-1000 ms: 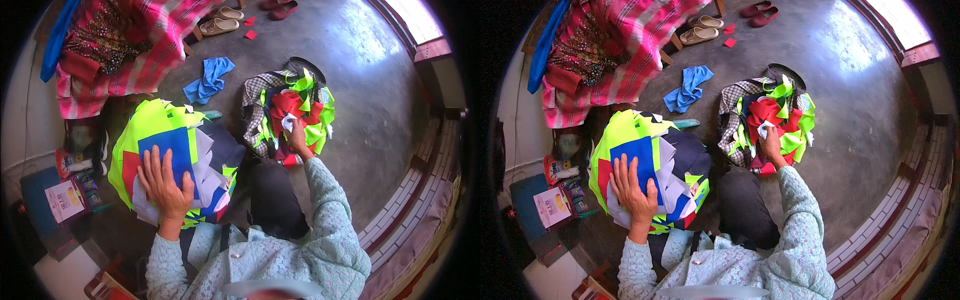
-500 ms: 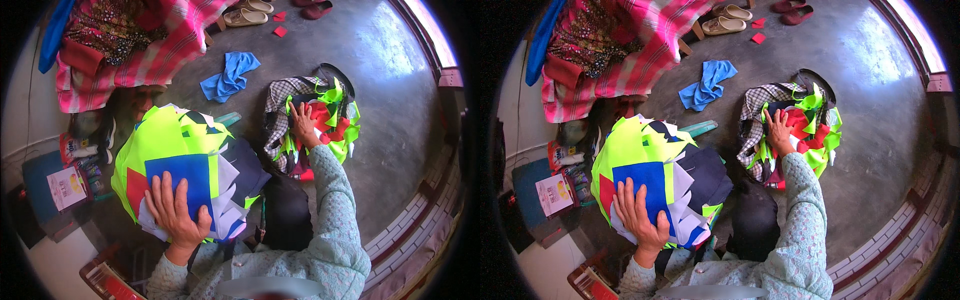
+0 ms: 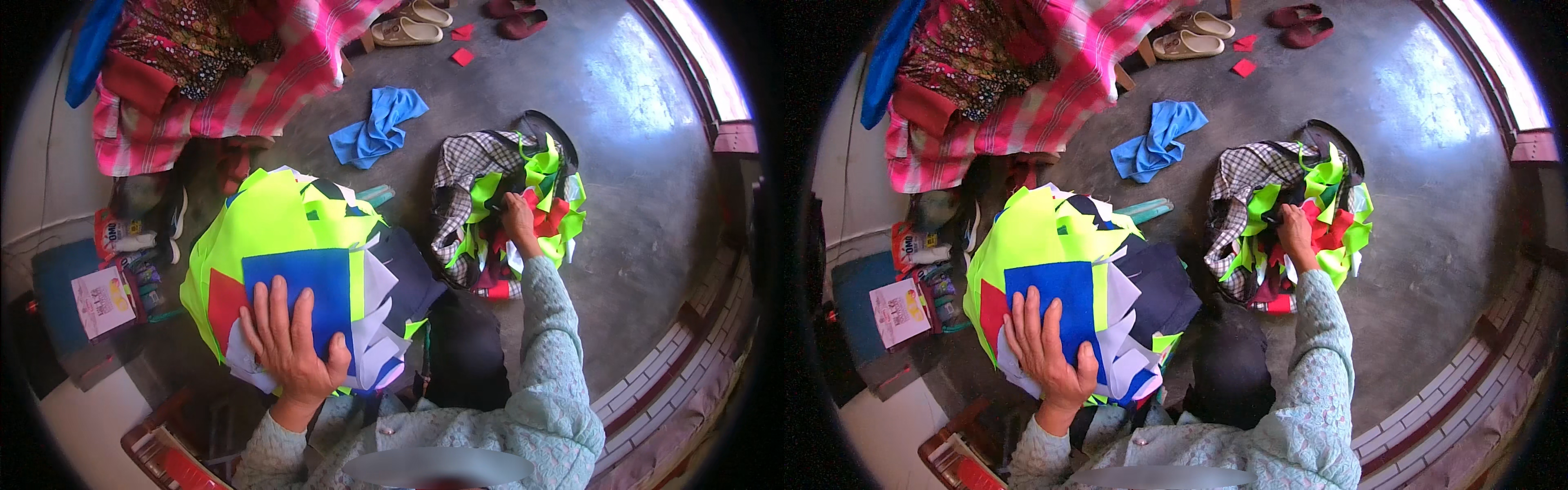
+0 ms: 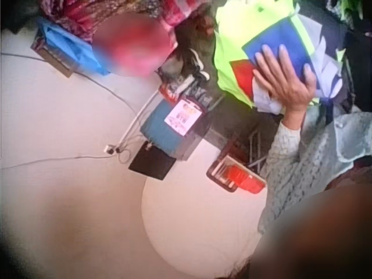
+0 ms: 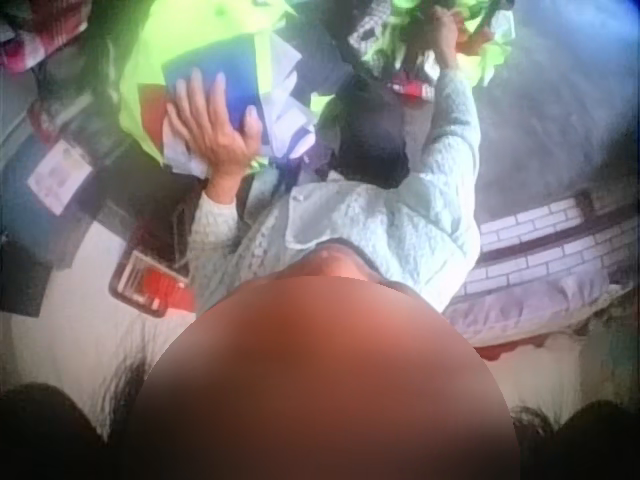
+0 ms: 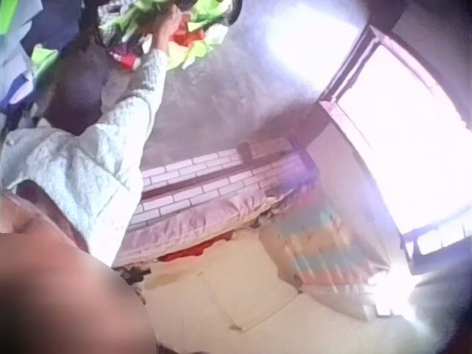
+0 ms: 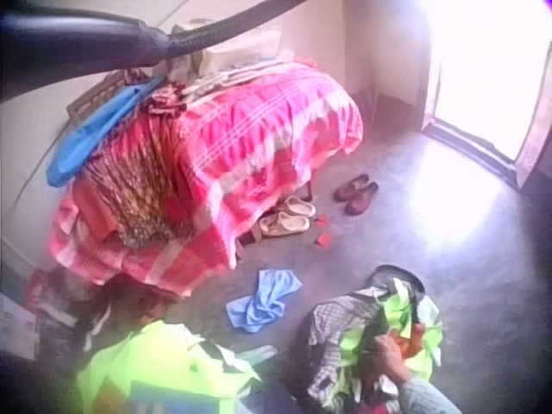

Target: The person sits on the floor and sorts colorful fabric pieces by picking them up from a pile and placing them into a bag. The person handles multiple pieces of different colors and sizes, transferring them one by one.

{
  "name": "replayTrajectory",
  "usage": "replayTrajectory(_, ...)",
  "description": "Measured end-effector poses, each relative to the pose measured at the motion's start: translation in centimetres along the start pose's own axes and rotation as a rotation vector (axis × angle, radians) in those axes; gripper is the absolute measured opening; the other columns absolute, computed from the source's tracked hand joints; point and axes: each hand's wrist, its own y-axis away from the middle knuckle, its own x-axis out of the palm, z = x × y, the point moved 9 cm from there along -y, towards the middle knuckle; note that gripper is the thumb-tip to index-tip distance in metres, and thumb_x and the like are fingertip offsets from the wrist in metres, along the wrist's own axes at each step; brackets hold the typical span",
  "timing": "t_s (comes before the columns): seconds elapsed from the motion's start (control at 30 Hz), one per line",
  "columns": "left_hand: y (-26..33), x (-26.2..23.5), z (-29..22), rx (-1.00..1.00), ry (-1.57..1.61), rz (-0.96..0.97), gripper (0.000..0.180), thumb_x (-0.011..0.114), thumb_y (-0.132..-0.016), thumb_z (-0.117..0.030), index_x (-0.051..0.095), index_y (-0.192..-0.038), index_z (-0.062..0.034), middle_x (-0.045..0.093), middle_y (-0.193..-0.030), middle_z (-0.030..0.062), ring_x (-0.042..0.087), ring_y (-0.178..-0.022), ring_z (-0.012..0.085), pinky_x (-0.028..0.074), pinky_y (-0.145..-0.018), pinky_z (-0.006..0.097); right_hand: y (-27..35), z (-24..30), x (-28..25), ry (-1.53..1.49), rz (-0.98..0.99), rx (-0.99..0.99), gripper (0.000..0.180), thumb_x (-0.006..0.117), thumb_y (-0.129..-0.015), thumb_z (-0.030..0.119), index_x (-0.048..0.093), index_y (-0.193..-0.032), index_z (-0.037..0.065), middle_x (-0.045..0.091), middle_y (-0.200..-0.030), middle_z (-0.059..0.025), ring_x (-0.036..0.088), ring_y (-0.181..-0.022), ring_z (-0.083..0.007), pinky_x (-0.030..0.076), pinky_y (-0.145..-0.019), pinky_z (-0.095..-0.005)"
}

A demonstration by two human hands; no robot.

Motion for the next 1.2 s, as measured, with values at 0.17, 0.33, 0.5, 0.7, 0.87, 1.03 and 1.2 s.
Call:
replayTrajectory(0.17, -0.2, -0.6, -0.3, 0.023, 0.014, -0.027, 0.049, 0.043, -0.089, -0.040, 0.053, -0.124, -0.0070, 0.046, -0.137, 0.0178, 0.038, -0.131, 0.0378, 0.021, -0.108, 0.056, 3.8, -2.5, -9.9, -0.412, -0.362, 0.062, 0.025, 0.059, -0.063, -0.010, 0.052, -0.081, 0.006, 0.058, -0.076, -0.0104, 0.059, -0.072, -0.0276, 0.048, -0.066, -0.0343)
replayTrajectory(0.33, 0.4, -0.8, -0.3, 0.034, 0.014, -0.069, 0.049, 0.045, -0.088, -0.038, 0.052, -0.125, -0.0075, 0.044, -0.139, 0.0167, 0.037, -0.132, 0.0365, 0.020, -0.108, 0.056, 7.5, -1.2, -19.3, -0.648, -0.527, 0.080, 0.022, 0.061, -0.071, -0.008, 0.057, -0.089, 0.005, 0.055, -0.079, 0.0002, 0.053, -0.071, -0.0072, 0.045, -0.065, -0.0221)
replayTrajectory(0.5, 0.8, -0.8, -0.5, 0.051, 0.007, -0.079, 0.052, 0.046, -0.086, -0.035, 0.049, -0.130, -0.0072, 0.041, -0.142, 0.0154, 0.032, -0.135, 0.0345, 0.018, -0.109, 0.054, 12.0, 1.0, -24.5, -0.962, -0.664, 0.136, 0.018, 0.064, -0.079, -0.002, 0.058, -0.094, 0.007, 0.055, -0.081, 0.0035, 0.051, -0.069, -0.0065, 0.042, -0.060, -0.0217)
replayTrajectory(0.7, 1.1, -1.6, -0.5, 0.052, 0.026, -0.125, 0.051, 0.050, -0.084, -0.033, 0.050, -0.129, -0.0080, 0.042, -0.141, 0.0139, 0.032, -0.135, 0.0329, 0.018, -0.109, 0.054, 15.2, -3.0, -19.9, -1.611, -0.715, 0.161, 0.015, 0.060, -0.088, 0.013, 0.059, -0.101, 0.006, 0.059, -0.094, 0.0005, 0.057, -0.085, -0.0126, 0.047, -0.075, -0.0298)
replayTrajectory(0.87, 1.1, -2.0, -0.7, 0.059, 0.025, -0.174, 0.050, 0.051, -0.084, -0.032, 0.050, -0.128, -0.0084, 0.043, -0.140, 0.0137, 0.033, -0.134, 0.0323, 0.019, -0.109, 0.054, 18.0, -3.7, -17.8, -1.795, -0.563, 0.198, 0.026, 0.050, -0.093, 0.023, 0.056, -0.109, 0.003, 0.060, -0.100, -0.0037, 0.058, -0.092, -0.0166, 0.048, -0.084, -0.0332)
replayTrajectory(1.03, 1.6, -2.2, -0.3, 0.045, 0.053, -0.236, 0.051, 0.055, -0.083, -0.033, 0.050, -0.127, -0.0078, 0.045, -0.138, 0.0132, 0.035, -0.133, 0.0312, 0.021, -0.109, 0.054, 20.7, 7.2, -26.1, -1.866, -0.248, -0.241, 0.034, 0.056, -0.088, 0.039, 0.050, -0.089, 0.005, 0.053, -0.085, -0.0012, 0.054, -0.078, -0.0125, 0.046, -0.071, -0.0250)
replayTrajectory(1.2, 2.4, -2.6, 0.2, 0.055, 0.139, -0.341, 0.054, 0.060, -0.081, -0.032, 0.048, -0.127, -0.0059, 0.047, -0.134, 0.0144, 0.039, -0.129, 0.0320, 0.026, -0.107, 0.051, 26.5, 15.7, -27.7, -1.499, -0.036, -0.196, 0.031, 0.062, -0.060, 0.026, 0.042, -0.074, 0.008, 0.040, -0.077, 0.0011, 0.042, -0.073, -0.0120, 0.032, -0.065, -0.0238)
